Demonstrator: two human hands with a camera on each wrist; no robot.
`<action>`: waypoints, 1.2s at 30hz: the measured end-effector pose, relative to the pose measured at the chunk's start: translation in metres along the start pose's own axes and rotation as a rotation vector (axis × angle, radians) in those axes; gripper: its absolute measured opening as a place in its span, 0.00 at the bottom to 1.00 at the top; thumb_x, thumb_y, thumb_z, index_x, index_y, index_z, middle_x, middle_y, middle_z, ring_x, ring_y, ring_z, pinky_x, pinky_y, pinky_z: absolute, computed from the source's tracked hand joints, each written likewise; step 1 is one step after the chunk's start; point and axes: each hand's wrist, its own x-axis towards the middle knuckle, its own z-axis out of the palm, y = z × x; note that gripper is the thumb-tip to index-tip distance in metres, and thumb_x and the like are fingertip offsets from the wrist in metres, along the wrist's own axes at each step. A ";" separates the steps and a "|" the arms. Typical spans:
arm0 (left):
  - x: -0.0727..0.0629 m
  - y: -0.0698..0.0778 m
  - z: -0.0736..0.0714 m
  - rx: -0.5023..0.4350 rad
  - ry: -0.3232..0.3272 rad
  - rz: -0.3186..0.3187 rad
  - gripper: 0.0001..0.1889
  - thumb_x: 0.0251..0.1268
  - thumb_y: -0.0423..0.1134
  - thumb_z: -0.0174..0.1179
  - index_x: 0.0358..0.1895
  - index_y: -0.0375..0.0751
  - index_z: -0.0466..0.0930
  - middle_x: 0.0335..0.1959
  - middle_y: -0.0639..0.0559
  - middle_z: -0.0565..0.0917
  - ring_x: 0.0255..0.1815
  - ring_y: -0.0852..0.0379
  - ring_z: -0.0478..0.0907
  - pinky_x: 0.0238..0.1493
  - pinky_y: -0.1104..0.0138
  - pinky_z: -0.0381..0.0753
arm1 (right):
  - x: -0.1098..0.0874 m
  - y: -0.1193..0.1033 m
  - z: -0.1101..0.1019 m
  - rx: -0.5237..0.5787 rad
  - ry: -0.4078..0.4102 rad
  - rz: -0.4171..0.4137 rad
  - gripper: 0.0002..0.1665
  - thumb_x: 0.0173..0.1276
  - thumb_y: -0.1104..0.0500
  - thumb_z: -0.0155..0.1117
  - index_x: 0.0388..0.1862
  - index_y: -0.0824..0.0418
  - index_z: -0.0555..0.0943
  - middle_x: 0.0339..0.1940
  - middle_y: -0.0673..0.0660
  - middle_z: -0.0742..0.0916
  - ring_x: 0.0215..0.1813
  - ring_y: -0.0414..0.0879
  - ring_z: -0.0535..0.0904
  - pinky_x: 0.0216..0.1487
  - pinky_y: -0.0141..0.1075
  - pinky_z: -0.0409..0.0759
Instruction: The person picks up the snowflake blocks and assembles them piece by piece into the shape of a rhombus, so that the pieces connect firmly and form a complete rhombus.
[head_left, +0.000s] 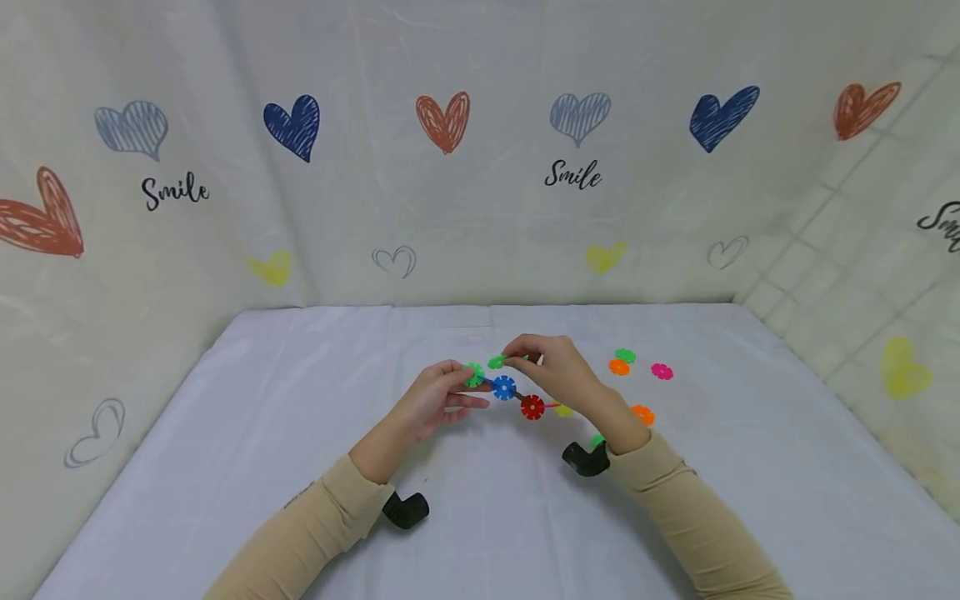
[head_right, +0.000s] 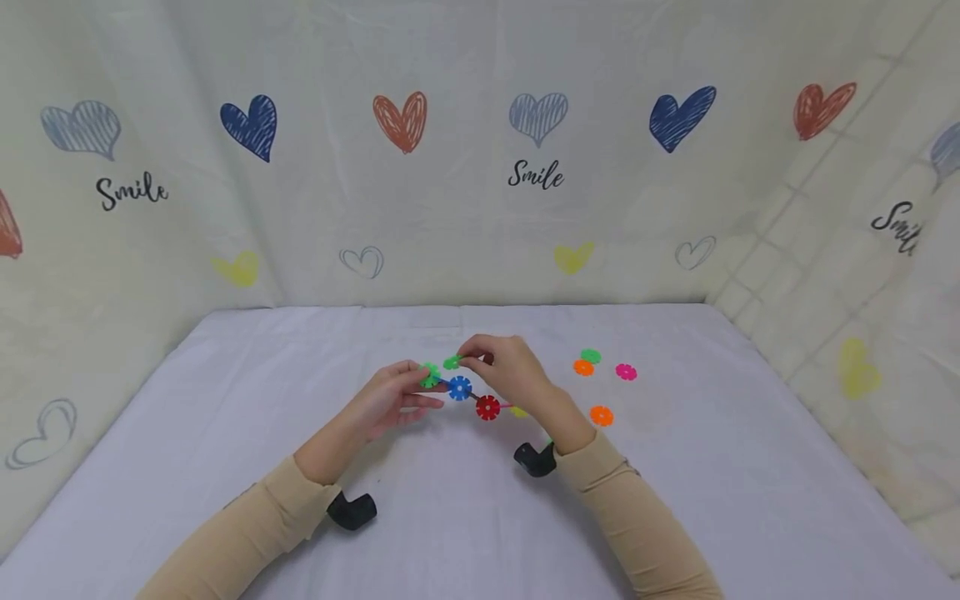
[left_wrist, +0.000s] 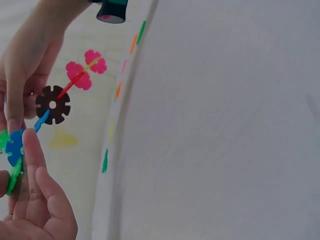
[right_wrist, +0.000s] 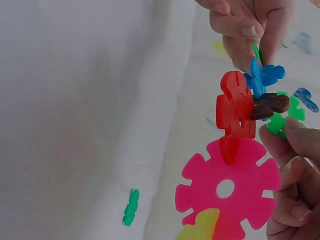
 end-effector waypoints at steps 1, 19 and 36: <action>0.000 0.000 0.000 0.001 0.001 -0.003 0.09 0.82 0.43 0.52 0.43 0.41 0.73 0.55 0.37 0.86 0.38 0.55 0.89 0.37 0.69 0.78 | 0.000 0.000 0.001 0.001 -0.003 0.001 0.05 0.70 0.65 0.70 0.43 0.60 0.88 0.35 0.49 0.89 0.32 0.42 0.78 0.30 0.33 0.76; -0.001 -0.002 0.003 0.017 -0.014 0.003 0.10 0.82 0.44 0.52 0.44 0.41 0.73 0.57 0.34 0.84 0.34 0.58 0.88 0.35 0.70 0.78 | -0.002 -0.004 0.003 0.006 -0.058 0.030 0.04 0.71 0.66 0.69 0.43 0.60 0.86 0.37 0.53 0.90 0.35 0.43 0.81 0.41 0.37 0.82; -0.004 0.001 0.007 0.085 0.000 0.005 0.09 0.82 0.42 0.53 0.44 0.39 0.72 0.50 0.42 0.88 0.34 0.55 0.89 0.34 0.69 0.78 | -0.004 -0.005 0.005 -0.030 -0.028 -0.137 0.05 0.67 0.71 0.71 0.35 0.62 0.86 0.34 0.56 0.91 0.25 0.41 0.79 0.33 0.32 0.81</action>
